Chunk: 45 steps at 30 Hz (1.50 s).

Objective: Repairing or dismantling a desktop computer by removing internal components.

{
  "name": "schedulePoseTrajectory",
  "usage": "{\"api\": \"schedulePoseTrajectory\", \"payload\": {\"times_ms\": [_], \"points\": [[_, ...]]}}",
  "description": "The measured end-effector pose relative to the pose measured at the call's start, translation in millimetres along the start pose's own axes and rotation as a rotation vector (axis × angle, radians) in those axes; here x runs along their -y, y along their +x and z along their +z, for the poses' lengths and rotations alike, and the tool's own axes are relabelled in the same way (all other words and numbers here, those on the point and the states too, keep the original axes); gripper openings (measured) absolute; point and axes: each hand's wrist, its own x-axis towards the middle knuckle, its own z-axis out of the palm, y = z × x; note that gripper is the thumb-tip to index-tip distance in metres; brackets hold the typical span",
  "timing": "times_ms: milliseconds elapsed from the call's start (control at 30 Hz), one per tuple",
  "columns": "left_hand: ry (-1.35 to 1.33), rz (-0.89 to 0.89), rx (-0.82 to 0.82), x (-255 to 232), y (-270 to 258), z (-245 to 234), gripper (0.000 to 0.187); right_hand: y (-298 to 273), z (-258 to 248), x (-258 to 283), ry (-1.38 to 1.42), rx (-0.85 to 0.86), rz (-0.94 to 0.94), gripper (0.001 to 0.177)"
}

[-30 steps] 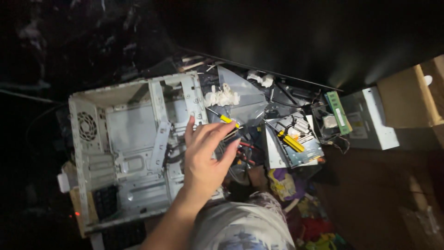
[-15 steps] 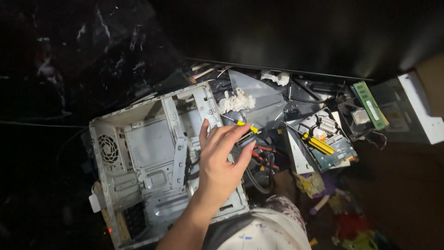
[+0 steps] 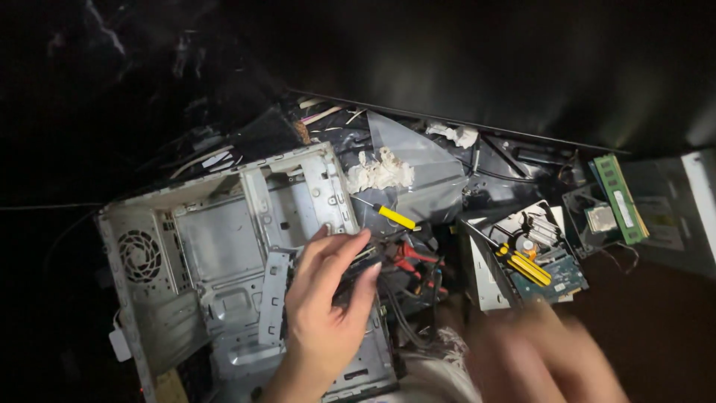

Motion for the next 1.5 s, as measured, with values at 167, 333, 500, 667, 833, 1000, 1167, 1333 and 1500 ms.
{"api": "schedulePoseTrajectory", "payload": {"times_ms": [167, 333, 500, 667, 833, 1000, 1167, 1333, 1500], "points": [[-0.062, -0.102, -0.007, 8, -2, -3, 0.036, 140, 72, -49, -0.621, 0.361, -0.012, 0.022], [-0.159, -0.217, 0.014, 11, -2, -5, 0.037, 156, 79, -119, -1.046, 0.474, -0.411, 0.030], [-0.174, -0.176, -0.069, 23, -10, -1, 0.051, 152, 73, -132, -1.234, 0.443, -0.419, 0.040], [-0.260, -0.208, -0.116, 30, -19, 1, 0.050, 147, 61, -143, -1.434, 0.437, -0.404, 0.052], [-0.102, -0.040, -0.118, 19, -10, -8, 0.040, 152, 41, -188, -1.473, 0.422, -0.298, 0.040], [-0.117, -0.016, -0.090, 8, -16, -12, 0.040, 142, 50, -152, -1.261, 0.305, -0.366, 0.030], [-0.093, 0.017, -0.084, 2, -26, -14, 0.040, 119, 61, -101, -0.912, 0.154, -0.546, 0.030], [-0.081, 0.029, -0.095, -14, -34, -15, 0.038, 103, 54, -64, -0.527, 0.100, -0.411, 0.023], [-0.078, 0.075, -0.093, -33, -37, -15, 0.039, 94, 44, -24, -0.351, 0.153, -0.331, 0.016]]}}
